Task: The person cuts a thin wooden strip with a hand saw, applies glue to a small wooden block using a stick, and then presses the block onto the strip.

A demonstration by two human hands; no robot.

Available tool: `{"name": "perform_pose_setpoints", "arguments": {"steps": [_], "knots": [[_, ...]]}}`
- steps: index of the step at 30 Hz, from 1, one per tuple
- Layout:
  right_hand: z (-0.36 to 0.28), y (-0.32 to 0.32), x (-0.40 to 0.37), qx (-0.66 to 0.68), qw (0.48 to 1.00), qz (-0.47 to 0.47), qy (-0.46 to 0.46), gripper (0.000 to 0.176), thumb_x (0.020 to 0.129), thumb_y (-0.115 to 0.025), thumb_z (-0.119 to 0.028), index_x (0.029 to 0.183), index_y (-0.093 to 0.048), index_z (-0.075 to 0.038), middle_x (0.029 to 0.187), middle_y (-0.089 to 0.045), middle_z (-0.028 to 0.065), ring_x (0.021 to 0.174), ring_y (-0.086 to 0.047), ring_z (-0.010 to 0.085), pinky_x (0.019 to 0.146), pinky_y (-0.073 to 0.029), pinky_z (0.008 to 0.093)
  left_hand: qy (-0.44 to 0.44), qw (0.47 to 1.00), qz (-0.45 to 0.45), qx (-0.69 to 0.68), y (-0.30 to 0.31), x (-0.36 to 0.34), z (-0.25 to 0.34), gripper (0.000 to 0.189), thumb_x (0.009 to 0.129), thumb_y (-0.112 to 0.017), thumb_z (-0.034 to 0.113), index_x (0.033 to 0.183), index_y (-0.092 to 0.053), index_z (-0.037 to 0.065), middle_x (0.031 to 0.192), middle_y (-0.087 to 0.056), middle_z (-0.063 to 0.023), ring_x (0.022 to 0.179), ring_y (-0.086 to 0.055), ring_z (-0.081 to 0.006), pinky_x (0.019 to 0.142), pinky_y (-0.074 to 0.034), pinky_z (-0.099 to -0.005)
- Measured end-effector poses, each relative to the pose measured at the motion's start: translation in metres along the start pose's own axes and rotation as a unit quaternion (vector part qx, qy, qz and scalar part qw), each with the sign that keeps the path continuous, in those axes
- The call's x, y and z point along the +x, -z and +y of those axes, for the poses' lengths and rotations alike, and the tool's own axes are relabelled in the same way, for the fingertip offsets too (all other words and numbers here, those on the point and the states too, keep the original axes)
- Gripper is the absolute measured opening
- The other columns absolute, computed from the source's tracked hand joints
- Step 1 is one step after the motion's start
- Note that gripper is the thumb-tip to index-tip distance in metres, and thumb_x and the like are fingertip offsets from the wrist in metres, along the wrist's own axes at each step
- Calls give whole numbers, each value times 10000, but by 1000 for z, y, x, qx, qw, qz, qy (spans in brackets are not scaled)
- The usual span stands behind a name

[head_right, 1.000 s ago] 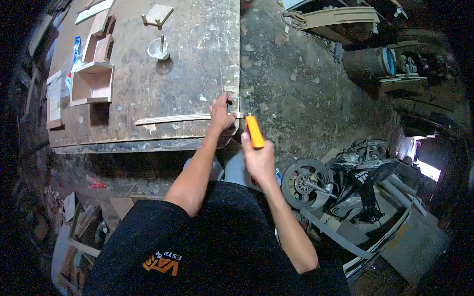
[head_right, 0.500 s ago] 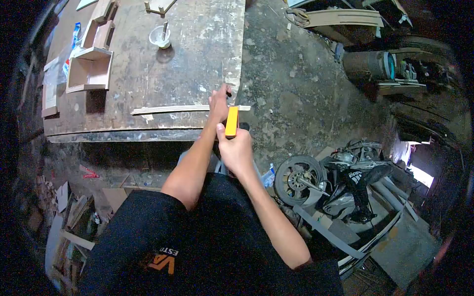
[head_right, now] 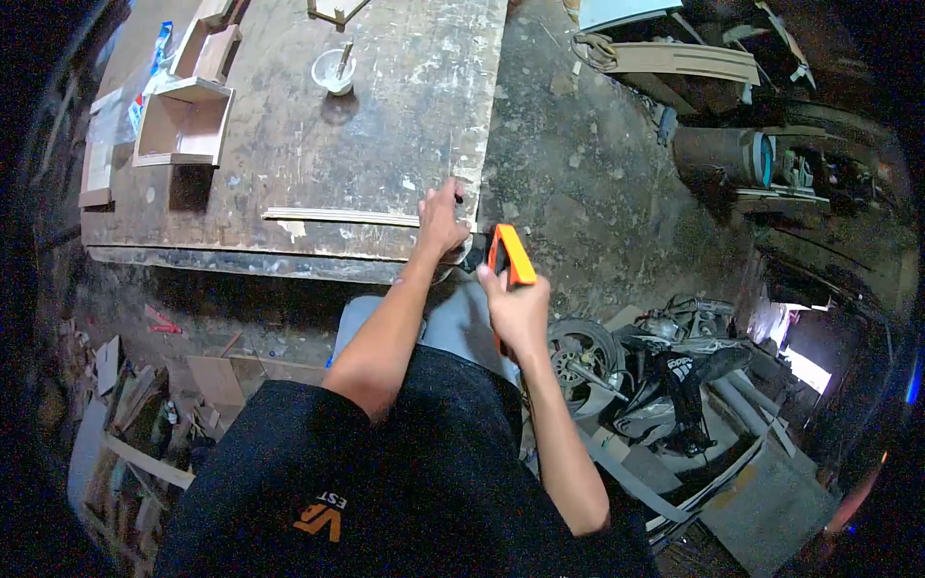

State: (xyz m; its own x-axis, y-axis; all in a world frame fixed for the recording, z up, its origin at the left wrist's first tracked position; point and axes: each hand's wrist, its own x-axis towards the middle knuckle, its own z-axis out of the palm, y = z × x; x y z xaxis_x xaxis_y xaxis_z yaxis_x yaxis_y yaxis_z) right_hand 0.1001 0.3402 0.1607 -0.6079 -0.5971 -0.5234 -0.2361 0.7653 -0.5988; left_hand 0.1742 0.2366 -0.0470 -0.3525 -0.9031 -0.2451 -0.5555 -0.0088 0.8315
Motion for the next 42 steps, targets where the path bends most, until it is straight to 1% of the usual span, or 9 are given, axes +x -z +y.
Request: {"name": "perform_pose_setpoints", "arguments": {"steps": [9,13,21,24,29,34,35,40,42], "knots": [[-4,-6,-5,-20,998,19,49,371,843,-800,-229,666,-550,-20,561,-553,28,519,-477,120,532,-433,332,9,1000,-6,-3,-1,-2,3,599,594,-807,53,1099,-493,121,1060,-629,-95,1070,-548,-380,897,-400,-496],[-1,-25,11,19,1000,18,-15,378,840,-799,-227,659,-534,-27,573,-547,25,535,-480,117,541,-428,326,6,1000,-9,3,3,-6,6,608,589,-765,-18,1123,-505,116,1075,-653,-91,1084,-560,-358,926,-419,-475],[-5,-22,16,27,999,-6,-29,363,853,-796,-233,691,-553,-18,597,-548,7,542,-470,102,533,-417,318,5,1000,11,-17,1,-6,5,572,563,-760,-3,1059,-501,115,1022,-619,-95,1033,-551,-376,889,-402,-487],[-12,-8,-7,-20,999,-7,35,366,868,-781,-228,677,-537,-32,586,-532,-3,533,-455,99,528,-412,316,18,1000,5,-11,-1,-4,5,569,566,-758,3,1065,-508,114,1013,-619,-95,1032,-553,-377,892,-407,-489],[-25,-23,-9,51,998,-33,-25,386,869,-795,-219,659,-524,-42,580,-526,-11,532,-451,89,513,-392,311,26,1000,-13,10,4,-6,8,565,615,-763,4,1103,-498,111,1076,-632,-100,1089,-557,-363,931,-416,-483],[-11,3,-3,20,999,-24,17,359,872,-776,-248,686,-559,-30,594,-555,-6,536,-468,76,518,-407,308,18,1000,-8,9,4,-1,8,550,618,-749,-4,1094,-501,113,1041,-637,-114,1070,-562,-361,919,-419,-487],[-14,1,2,36,996,-12,77,358,910,-757,-250,692,-536,-73,552,-510,-34,428,-447,74,412,-341,282,14,1000,2,10,4,-1,8,547,620,-747,-6,1093,-501,113,1037,-640,-114,1067,-563,-360,918,-419,-486],[-4,-25,46,1,1000,-31,-4,365,940,-725,-226,675,-526,-73,517,-489,-17,395,-438,93,387,-337,302,36,999,-28,10,5,-2,9,584,603,-746,-24,1115,-501,114,1034,-658,-89,1083,-571,-357,929,-423,-480],[-6,-11,27,30,998,-46,30,352,946,-711,-205,683,-516,-77,512,-481,-20,392,-443,93,383,-335,299,29,999,-8,12,0,-3,9,605,595,-752,-26,1127,-500,116,1053,-662,-84,1101,-571,-355,935,-425,-475]]}}
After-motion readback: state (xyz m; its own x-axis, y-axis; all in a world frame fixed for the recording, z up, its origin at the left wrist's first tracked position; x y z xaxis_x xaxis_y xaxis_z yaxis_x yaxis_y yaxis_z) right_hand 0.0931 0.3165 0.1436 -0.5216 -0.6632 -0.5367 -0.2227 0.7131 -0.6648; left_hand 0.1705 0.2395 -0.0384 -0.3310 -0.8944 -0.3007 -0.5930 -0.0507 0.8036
